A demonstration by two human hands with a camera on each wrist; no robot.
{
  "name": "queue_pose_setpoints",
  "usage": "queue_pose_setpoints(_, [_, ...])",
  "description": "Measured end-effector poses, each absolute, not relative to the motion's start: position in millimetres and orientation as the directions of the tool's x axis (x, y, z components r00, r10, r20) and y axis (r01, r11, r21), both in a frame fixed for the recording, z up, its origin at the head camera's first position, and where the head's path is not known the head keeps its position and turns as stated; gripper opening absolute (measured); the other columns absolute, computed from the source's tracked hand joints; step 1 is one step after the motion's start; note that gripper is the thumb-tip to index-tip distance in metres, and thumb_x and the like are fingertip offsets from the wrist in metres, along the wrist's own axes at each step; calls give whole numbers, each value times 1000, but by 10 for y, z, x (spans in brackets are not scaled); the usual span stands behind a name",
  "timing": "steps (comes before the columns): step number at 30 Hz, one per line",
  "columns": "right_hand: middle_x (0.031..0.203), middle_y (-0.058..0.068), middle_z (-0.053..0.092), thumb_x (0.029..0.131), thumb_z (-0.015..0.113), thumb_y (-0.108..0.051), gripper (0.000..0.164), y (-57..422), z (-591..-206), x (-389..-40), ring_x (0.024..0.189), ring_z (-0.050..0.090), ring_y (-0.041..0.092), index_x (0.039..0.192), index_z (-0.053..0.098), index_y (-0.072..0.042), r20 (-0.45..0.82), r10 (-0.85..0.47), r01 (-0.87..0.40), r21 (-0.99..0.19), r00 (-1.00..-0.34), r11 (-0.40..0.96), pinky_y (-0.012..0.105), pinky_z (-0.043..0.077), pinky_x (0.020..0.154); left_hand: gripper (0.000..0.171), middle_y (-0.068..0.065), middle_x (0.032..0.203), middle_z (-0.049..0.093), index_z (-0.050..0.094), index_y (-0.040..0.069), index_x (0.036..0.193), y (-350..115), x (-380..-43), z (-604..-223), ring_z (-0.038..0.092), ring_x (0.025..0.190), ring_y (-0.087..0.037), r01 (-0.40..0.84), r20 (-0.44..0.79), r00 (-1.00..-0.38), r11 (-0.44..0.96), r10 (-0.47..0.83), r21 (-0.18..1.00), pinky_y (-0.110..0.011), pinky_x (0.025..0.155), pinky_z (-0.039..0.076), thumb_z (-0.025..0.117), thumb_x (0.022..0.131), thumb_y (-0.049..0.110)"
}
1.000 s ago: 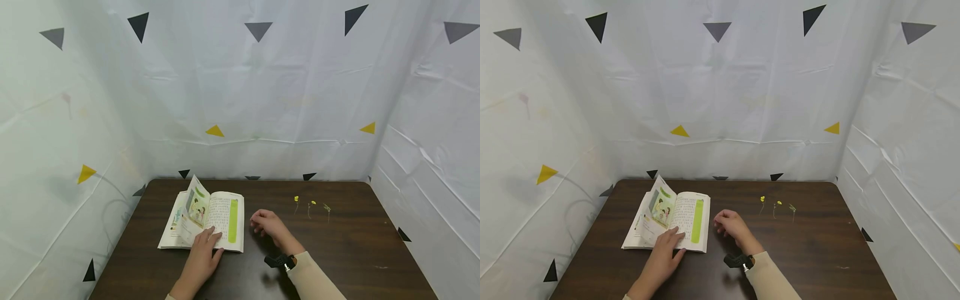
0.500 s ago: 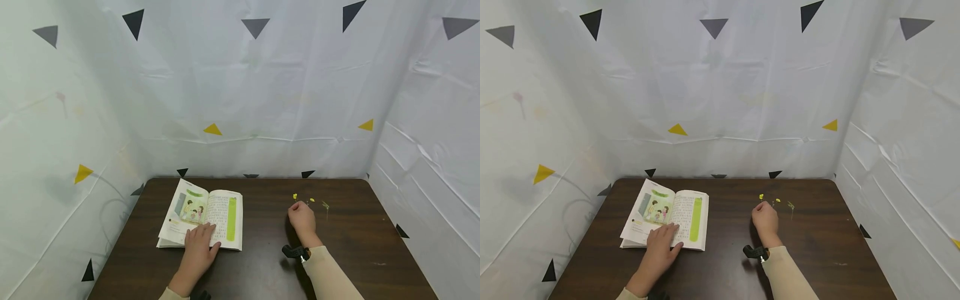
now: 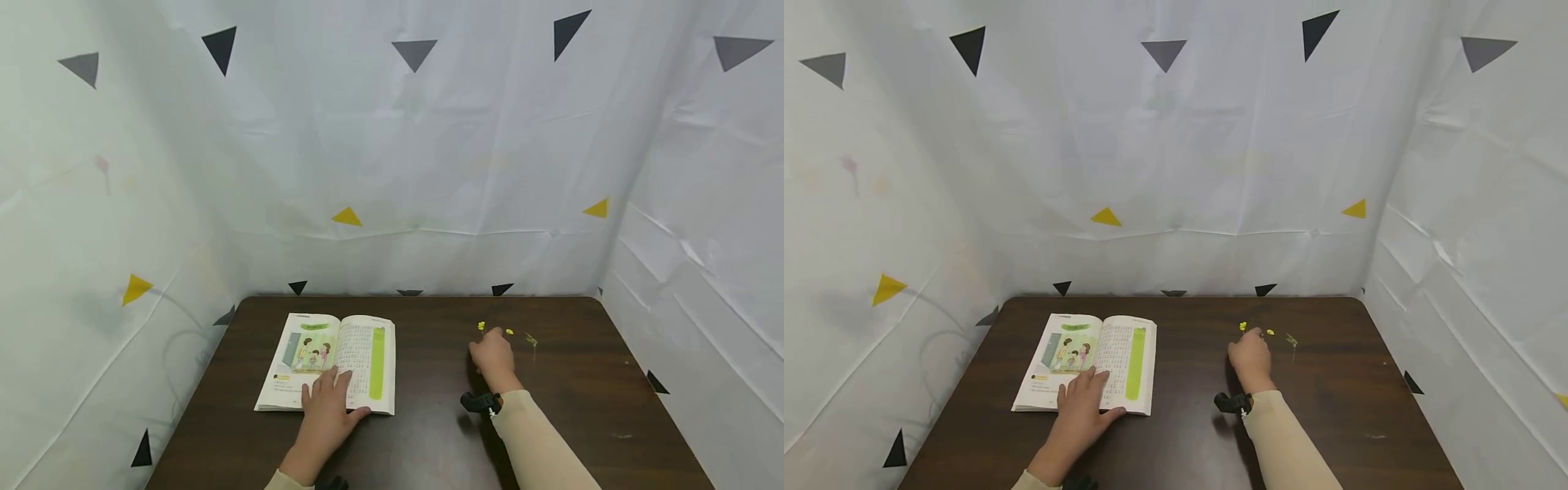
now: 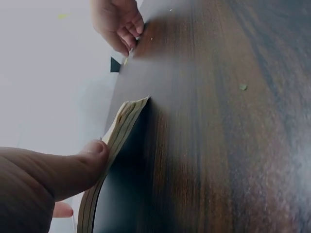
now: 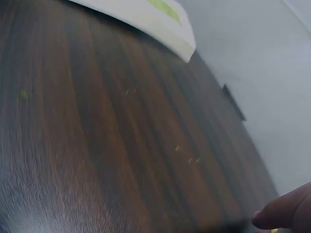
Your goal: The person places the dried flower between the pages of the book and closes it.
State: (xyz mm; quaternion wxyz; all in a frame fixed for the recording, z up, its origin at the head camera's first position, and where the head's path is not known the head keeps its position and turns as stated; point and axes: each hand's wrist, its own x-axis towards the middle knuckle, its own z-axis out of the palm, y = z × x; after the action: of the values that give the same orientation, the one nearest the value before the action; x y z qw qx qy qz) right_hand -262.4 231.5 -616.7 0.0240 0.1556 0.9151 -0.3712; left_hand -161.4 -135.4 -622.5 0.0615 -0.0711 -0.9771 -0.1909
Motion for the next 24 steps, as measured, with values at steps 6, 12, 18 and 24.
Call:
queue_pose_setpoints(6, [84,20,71,109,55,-21,63,2302,-6197,-2686,54,68,25,154,28,15,-188,317,356,-677,-930,644,39,55,54,81,-25,156,57,66,12,146,-1349,-1618,-6272,57,141,-46,164,180,-979,906,100,389,-85,117,29,93,81,53])
queue_pose_setpoints(12, [72,17,67,110,50,-18,59,2254,-6246,-2670,55,61,29,155,30,15,-162,297,334,-588,-941,737,40,44,51,80,-23,155,59,68,14,144,-1367,-1608,-6286,58,141,-45,158,178,-980,892,89,424,-85,118,27,95,79,52])
queue_pose_setpoints(18, [71,14,64,106,48,-13,24,2249,-6246,-2641,59,57,30,127,50,-1,-156,295,328,-599,-943,731,40,38,54,81,-22,156,58,67,15,146,-1363,-1611,-6333,57,141,-44,155,171,-981,886,87,437,-83,120,23,94,81,55])
queue_pose_setpoints(24, [73,12,65,105,49,-14,33,2247,-6192,-2640,58,59,28,137,48,-8,-169,284,324,-639,-944,698,38,38,53,80,-23,156,58,68,15,146,-1366,-1613,-6338,57,140,-45,147,178,-981,882,73,447,-82,121,21,94,80,53])
